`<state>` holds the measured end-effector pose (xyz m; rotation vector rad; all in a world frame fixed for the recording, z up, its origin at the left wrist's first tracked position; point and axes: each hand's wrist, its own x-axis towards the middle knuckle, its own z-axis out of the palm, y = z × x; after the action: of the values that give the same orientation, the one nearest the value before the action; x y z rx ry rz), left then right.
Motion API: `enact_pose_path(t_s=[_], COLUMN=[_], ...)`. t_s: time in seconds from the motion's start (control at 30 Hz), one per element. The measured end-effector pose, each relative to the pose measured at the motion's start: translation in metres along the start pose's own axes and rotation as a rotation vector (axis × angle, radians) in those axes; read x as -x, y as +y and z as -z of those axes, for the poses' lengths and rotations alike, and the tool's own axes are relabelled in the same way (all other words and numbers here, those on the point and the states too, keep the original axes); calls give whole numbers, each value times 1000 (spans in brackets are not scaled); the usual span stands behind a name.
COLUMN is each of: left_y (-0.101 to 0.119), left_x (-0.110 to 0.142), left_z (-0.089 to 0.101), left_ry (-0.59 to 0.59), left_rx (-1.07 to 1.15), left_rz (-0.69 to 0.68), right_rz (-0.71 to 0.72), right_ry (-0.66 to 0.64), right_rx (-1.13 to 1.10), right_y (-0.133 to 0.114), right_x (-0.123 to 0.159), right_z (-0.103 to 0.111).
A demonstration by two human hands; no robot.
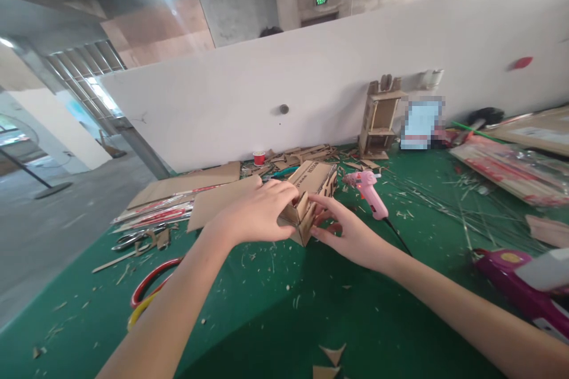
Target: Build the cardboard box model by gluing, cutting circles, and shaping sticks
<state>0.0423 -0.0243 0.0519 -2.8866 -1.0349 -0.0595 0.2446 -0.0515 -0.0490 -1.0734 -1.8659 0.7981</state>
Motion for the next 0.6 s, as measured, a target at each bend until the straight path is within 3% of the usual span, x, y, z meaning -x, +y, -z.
enact_pose_path(t_s=[0.2, 0.43, 0.6], left_y=[8, 7, 5], left_x=[1, 1, 2], left_z=[3, 4, 3], left_ry=[9, 20, 30], left_rx=[-52, -70, -54], left_rz=[1, -8, -8], right_rz=[-38, -165, -218], right_ry=[-65, -142, -167], right_rx=[-115, -450, -505], right_y=[2, -4, -8], right_x=[2, 1, 3], right_z=[0, 4, 8])
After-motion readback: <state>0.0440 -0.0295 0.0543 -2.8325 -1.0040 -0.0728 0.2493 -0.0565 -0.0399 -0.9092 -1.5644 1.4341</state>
